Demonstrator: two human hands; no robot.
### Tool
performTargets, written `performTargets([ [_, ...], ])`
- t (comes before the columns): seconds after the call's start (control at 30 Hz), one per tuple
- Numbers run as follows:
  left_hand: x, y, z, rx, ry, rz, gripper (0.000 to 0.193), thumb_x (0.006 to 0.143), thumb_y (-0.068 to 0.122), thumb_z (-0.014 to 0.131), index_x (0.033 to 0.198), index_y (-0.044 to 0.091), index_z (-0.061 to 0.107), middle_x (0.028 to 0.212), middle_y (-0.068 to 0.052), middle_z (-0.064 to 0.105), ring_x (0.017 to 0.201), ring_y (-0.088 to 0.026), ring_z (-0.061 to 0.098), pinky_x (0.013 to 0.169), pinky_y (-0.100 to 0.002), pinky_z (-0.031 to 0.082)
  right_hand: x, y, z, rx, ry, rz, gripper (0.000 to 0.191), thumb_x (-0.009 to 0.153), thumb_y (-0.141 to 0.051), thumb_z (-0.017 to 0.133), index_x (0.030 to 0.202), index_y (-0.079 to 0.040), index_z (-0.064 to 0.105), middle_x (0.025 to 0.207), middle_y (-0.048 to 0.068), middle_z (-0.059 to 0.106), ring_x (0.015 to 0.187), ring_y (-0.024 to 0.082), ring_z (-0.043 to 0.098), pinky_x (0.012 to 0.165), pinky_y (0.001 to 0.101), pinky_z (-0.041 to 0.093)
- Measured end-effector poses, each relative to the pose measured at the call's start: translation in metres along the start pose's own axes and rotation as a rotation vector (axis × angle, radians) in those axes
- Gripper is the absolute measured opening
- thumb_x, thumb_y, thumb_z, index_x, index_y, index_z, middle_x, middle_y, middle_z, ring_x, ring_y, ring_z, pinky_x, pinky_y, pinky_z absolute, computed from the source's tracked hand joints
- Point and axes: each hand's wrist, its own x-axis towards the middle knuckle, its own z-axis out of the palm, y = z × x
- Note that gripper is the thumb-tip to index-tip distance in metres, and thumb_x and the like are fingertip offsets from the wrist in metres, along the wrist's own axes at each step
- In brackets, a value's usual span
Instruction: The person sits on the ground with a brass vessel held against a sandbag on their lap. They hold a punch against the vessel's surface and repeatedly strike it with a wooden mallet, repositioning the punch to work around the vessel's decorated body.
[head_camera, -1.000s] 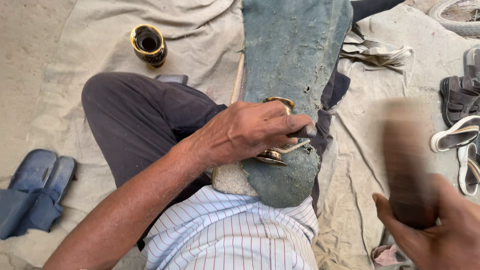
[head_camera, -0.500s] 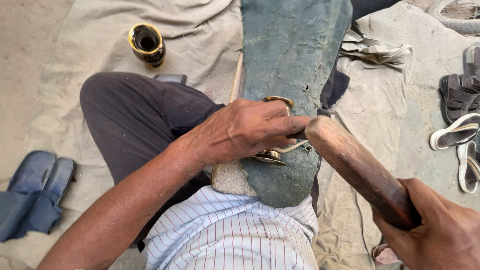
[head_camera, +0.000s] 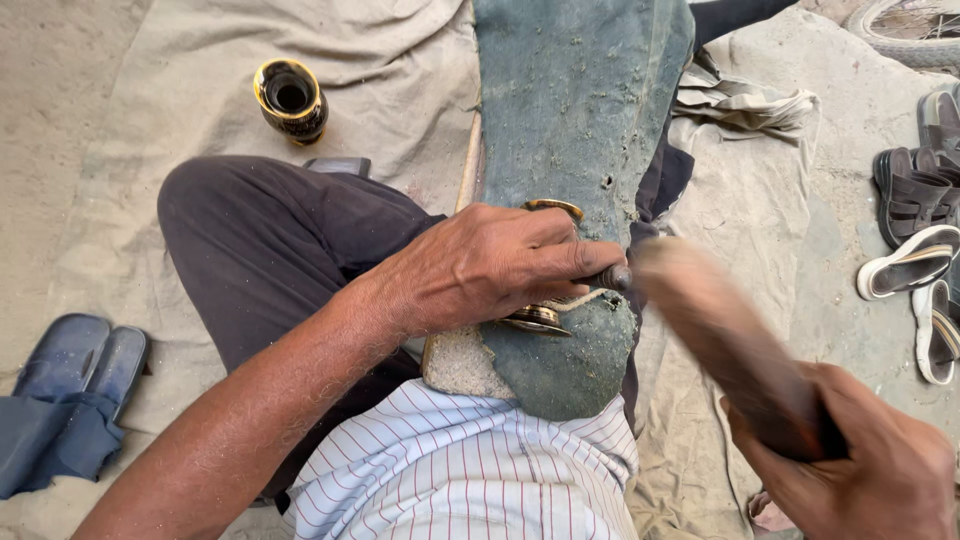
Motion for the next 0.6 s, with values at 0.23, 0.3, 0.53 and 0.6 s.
performTargets([
  [0.23,0.001,-0.003,-0.003,0.028,-0.025,0.055,0.053,0.097,0.020,0.074,0.146,0.019,0.054,0.089,-0.004,0.054,0.077,-0.022,0.064,0.063,-0.041,0.054,0.000,0.002,0.000,0.050,0.161,-0.131,0.046,0.071,-0.029,0.088,0.104,-0.004,0.069,0.075,0.010,0.071,0.062,0.020,0.073,0.066,0.0352,0.061],
  [0.3,0.001,-0.003,-0.004,0.038,-0.042,0.057,0.051,0.099,0.019,0.074,0.146,0.020,0.053,0.090,-0.005,0.053,0.077,-0.023,0.064,0.063,-0.042,0.053,0.001,0.009,0.003,-0.036,-0.052,0.078,0.044,0.071,-0.031,0.091,0.103,-0.008,0.071,0.074,0.009,0.072,0.063,0.019,0.073,0.065,0.0341,0.063],
  [0.53,0.004,-0.003,-0.004,0.038,-0.033,0.042,0.054,0.097,0.020,0.075,0.146,0.020,0.053,0.089,-0.003,0.054,0.076,-0.021,0.064,0.062,-0.040,0.053,0.000,0.014,0.007,0.137,0.147,-0.185,0.050,0.070,-0.025,0.086,0.108,0.002,0.067,0.075,0.014,0.073,0.068,0.025,0.075,0.064,0.0348,0.062],
  [0.6,0.004,-0.002,-0.004,0.045,-0.064,0.030,0.053,0.096,0.021,0.075,0.145,0.022,0.053,0.090,-0.002,0.055,0.078,-0.020,0.065,0.064,-0.039,0.055,0.003,0.008,0.005,0.115,0.074,-0.136,0.051,0.070,-0.028,0.090,0.108,-0.001,0.070,0.074,0.014,0.073,0.066,0.024,0.077,0.065,0.0377,0.062],
])
